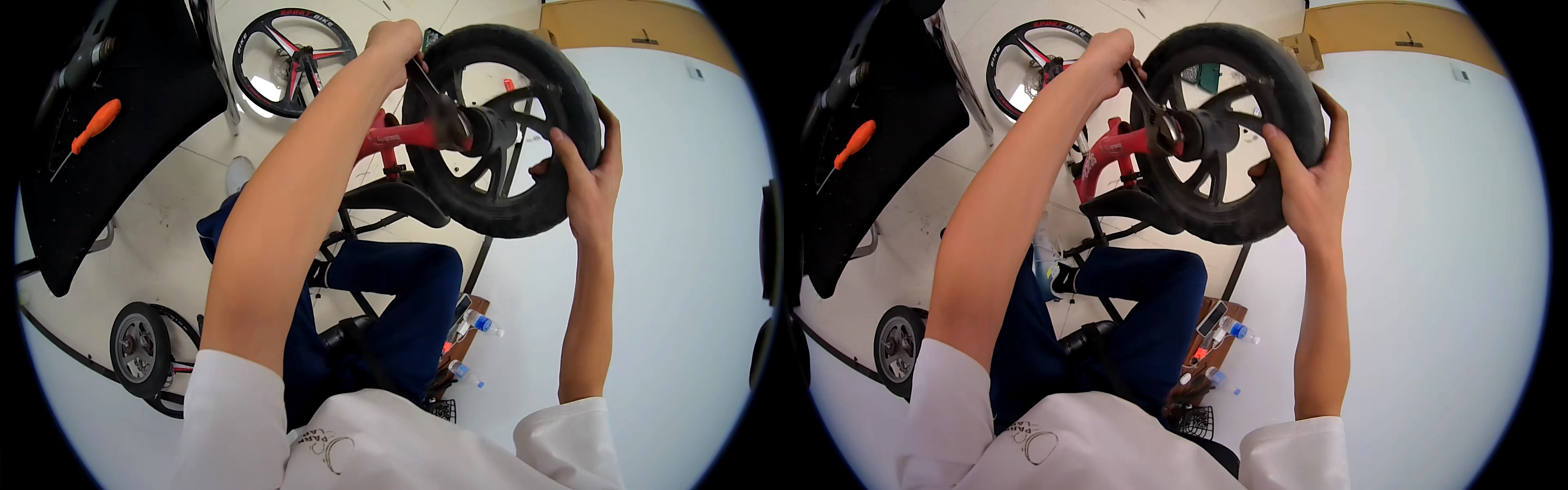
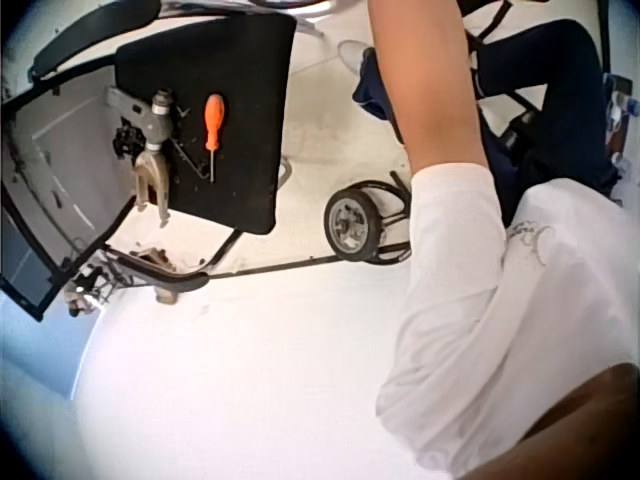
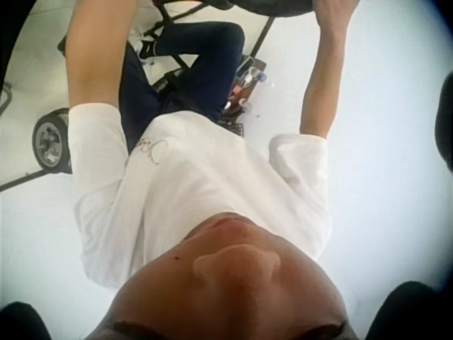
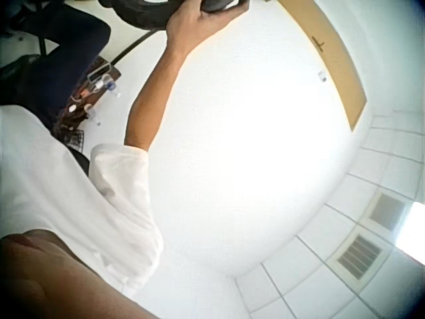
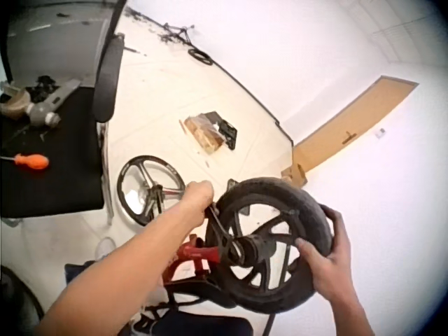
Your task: The person assembles a bicycle by attaching the front wheel to the fork and securing the handlebars. They use a wrench to tighten the wheel axle and an Allen key to fasten the handlebar bolts.
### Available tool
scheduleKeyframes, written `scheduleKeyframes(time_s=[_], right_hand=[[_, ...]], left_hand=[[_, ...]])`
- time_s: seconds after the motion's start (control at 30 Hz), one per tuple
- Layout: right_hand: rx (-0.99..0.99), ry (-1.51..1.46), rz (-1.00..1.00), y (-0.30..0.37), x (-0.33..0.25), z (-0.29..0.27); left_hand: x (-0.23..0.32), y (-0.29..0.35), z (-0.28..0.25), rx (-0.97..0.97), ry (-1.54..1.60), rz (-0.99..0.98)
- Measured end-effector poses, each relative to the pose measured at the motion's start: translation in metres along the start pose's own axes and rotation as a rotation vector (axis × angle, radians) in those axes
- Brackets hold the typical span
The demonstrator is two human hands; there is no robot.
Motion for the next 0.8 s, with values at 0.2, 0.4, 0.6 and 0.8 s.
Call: scheduleKeyframes(time_s=[0.2, 0.4, 0.6, 0.8], right_hand=[[0.026, -0.058, -0.076, 0.009, -0.004, 0.004], [0.015, -0.087, -0.089, 0.011, -0.014, 0.008], [0.008, -0.068, -0.112, 0.013, -0.021, 0.012], [0.02, -0.069, -0.112, 0.013, -0.014, 0.009]], left_hand=[[0.054, 0.053, 0.019, 0.43, -0.243, 0.395], [0.092, 0.071, -0.008, 0.552, -0.15, 0.619], [0.044, 0.053, -0.059, 0.151, 0.219, 0.288], [0.004, 0.098, -0.046, 0.151, -0.471, 0.477]])
Point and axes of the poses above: each hand's wrist, its own y-axis away from the middle knuckle, its own z-axis out of the palm, x = y × z, the point moved 10 cm from there along -y, towards the middle knuckle, and after that the axes turned 15 degrees about -z, right-handed, at the moved point
